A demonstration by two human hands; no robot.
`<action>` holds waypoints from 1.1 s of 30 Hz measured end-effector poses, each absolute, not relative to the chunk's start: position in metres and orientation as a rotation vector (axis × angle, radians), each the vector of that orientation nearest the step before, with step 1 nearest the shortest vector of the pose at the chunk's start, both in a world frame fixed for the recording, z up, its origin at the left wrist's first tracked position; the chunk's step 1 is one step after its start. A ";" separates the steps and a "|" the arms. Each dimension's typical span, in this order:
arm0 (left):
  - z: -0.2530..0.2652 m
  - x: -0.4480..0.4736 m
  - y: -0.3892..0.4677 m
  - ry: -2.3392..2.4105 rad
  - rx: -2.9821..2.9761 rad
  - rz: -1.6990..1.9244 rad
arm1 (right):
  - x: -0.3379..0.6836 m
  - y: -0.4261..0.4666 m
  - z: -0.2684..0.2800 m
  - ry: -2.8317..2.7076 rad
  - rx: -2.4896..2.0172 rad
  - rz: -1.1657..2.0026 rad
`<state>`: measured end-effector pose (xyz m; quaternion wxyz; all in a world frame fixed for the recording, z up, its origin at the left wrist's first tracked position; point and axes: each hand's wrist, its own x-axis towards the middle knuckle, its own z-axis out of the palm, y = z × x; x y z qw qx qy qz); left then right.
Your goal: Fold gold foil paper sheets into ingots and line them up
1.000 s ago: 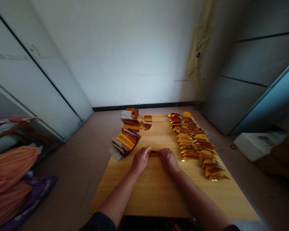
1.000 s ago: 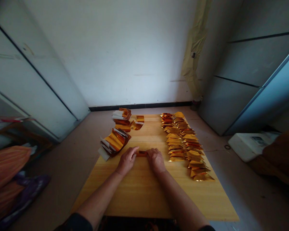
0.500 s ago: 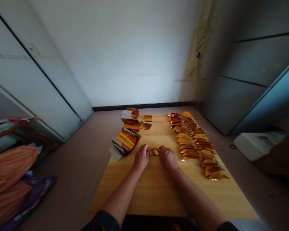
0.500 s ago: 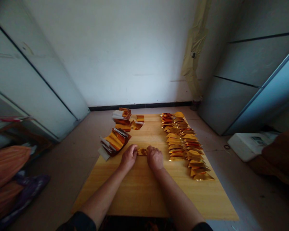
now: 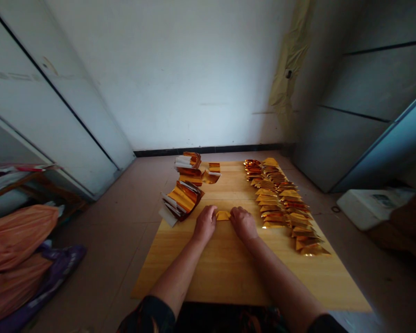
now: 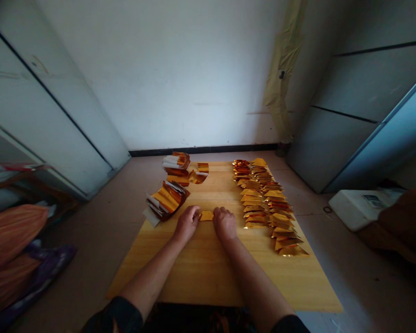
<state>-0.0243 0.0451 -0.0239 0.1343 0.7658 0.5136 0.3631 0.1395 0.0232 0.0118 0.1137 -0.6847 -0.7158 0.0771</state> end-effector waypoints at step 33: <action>0.004 -0.013 0.037 1.693 2.274 0.583 | 0.131 0.029 0.019 -1.985 -2.162 0.414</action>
